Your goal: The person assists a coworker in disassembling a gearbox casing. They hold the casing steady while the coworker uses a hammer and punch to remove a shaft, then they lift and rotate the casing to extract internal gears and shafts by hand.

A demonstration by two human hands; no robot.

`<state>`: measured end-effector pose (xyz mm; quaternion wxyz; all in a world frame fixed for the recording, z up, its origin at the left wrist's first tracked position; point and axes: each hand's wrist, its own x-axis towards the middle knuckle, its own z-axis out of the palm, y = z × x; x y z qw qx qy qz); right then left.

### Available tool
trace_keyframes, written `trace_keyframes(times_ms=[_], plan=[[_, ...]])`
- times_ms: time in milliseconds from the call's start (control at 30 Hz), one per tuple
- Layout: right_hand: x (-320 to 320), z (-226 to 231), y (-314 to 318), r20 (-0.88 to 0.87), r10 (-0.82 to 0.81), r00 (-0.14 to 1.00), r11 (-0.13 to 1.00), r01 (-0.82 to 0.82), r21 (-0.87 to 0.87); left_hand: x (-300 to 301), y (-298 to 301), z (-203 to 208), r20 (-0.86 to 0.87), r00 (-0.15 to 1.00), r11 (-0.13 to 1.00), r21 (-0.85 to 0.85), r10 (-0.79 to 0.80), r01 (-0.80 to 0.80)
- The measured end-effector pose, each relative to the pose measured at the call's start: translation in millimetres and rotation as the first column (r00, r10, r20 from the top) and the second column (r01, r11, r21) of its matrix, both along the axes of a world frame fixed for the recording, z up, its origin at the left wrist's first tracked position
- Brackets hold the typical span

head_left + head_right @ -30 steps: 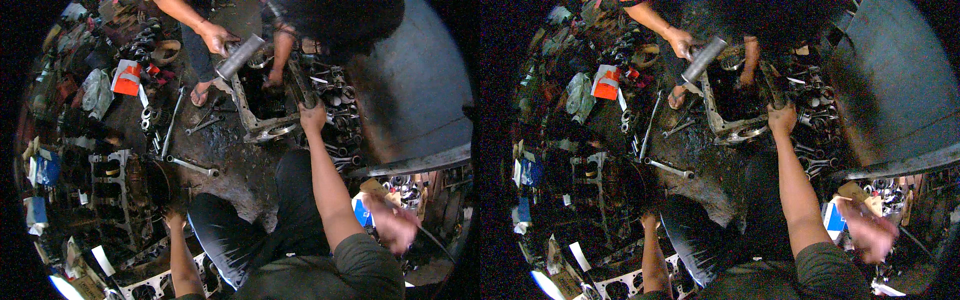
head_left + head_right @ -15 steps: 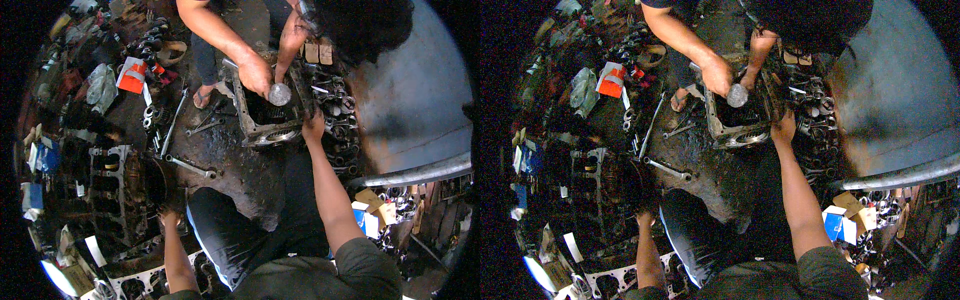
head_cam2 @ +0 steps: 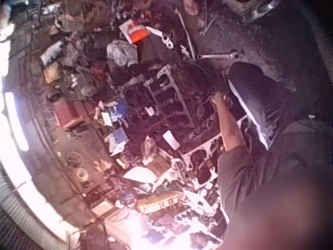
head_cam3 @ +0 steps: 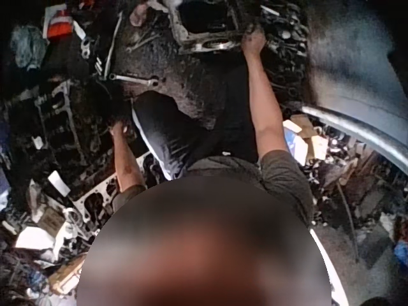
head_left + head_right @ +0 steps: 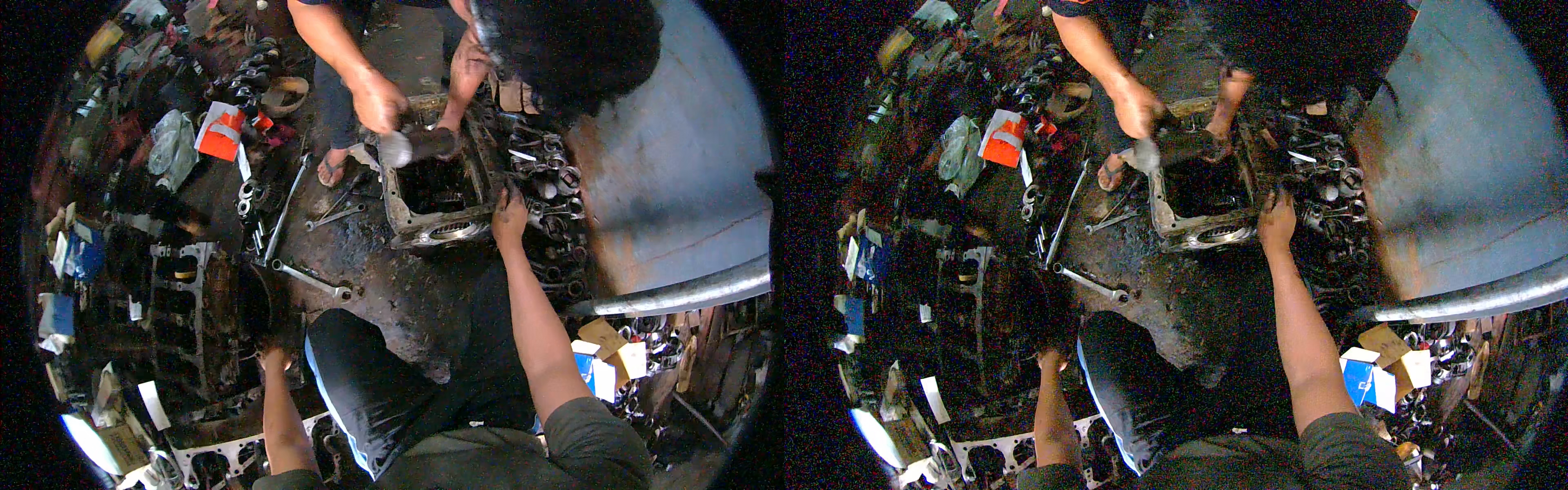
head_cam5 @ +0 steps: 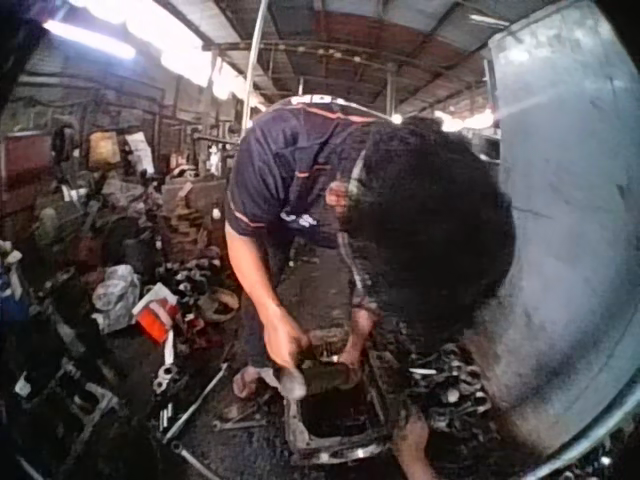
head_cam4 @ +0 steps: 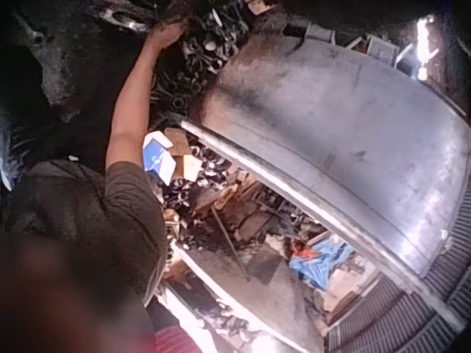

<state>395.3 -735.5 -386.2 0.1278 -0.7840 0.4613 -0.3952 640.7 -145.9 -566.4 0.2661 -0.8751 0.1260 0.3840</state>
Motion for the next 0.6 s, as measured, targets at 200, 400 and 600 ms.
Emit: trace_keyframes(times_ms=[200, 400, 600], plan=[[1.3, -2.0, -0.1, -0.072, -0.058, 0.996, 0.996, 0.062, 0.059, -3.8, -6.5, 10.8, 0.050, 0.996, 0.995, -0.070, 0.076, -0.072], [-1.1, -5.6, -1.9, -0.028, -0.017, 0.999, 0.999, 0.018, 0.030, -0.7, -9.1, 11.3, 0.070, 0.995, 0.997, -0.039, 0.075, -0.073], [-5.5, -10.6, -6.3, 0.095, 0.128, 0.987, 0.990, -0.133, 0.052, -6.8, -8.4, 15.4, 0.110, 0.994, 0.990, -0.135, -0.013, 0.028]])
